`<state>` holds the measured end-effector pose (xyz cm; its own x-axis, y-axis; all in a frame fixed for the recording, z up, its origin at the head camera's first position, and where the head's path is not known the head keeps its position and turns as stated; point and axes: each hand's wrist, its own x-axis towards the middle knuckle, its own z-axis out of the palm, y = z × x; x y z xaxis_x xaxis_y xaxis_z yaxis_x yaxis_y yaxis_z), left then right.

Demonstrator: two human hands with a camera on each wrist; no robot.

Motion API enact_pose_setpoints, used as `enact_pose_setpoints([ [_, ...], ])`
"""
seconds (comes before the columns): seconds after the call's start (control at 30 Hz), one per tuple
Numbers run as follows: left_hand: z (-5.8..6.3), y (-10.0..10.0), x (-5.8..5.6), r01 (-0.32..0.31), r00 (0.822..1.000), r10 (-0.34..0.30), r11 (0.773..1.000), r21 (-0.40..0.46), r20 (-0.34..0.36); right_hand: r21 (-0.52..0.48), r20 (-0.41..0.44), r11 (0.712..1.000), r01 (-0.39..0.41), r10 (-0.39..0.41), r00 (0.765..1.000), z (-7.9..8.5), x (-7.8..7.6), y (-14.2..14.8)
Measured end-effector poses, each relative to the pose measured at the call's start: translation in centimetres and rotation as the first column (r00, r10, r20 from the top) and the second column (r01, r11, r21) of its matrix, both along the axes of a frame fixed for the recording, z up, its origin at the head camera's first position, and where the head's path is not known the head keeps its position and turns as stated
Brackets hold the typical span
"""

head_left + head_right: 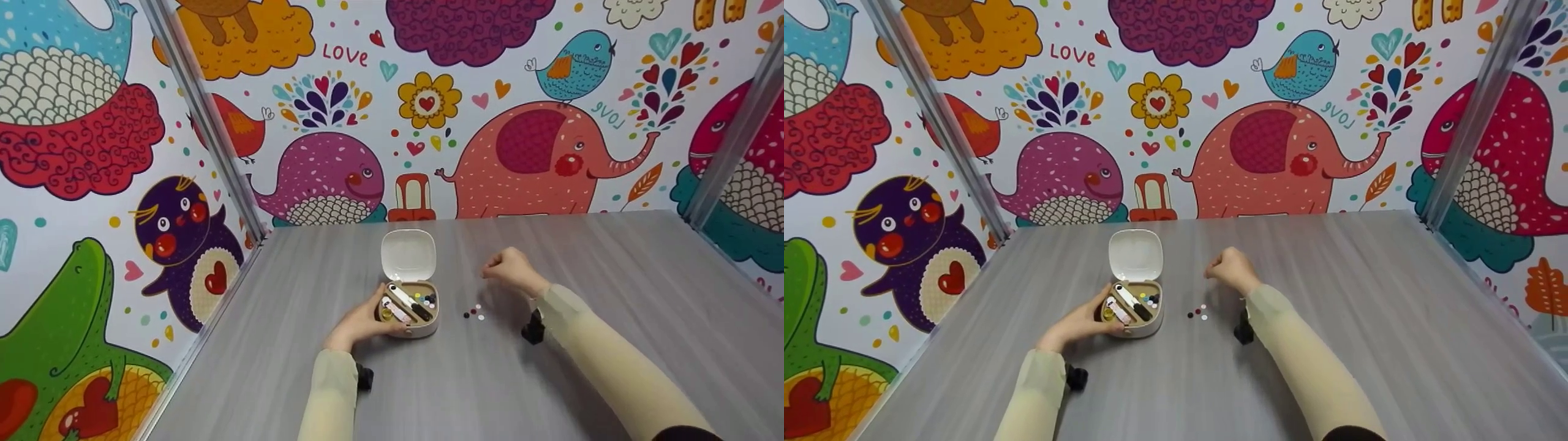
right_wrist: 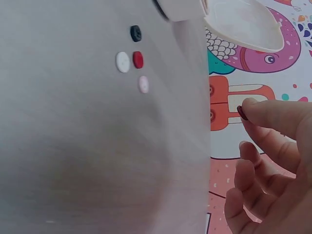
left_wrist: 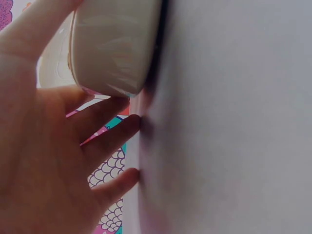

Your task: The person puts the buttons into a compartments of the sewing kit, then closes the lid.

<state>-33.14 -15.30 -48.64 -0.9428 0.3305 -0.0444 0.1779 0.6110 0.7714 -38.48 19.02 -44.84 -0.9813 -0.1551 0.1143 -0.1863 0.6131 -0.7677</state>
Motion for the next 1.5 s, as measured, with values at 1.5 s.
enact_pose_setpoints([
  [1.5, -0.1, 0.2, 0.1, 0.001, 1.000, -0.001, 1.000, 0.031, -0.006, -0.228, 0.097, 0.963, -0.147, 0.173, 0.980, -2.0, -0.6, -8.1],
])
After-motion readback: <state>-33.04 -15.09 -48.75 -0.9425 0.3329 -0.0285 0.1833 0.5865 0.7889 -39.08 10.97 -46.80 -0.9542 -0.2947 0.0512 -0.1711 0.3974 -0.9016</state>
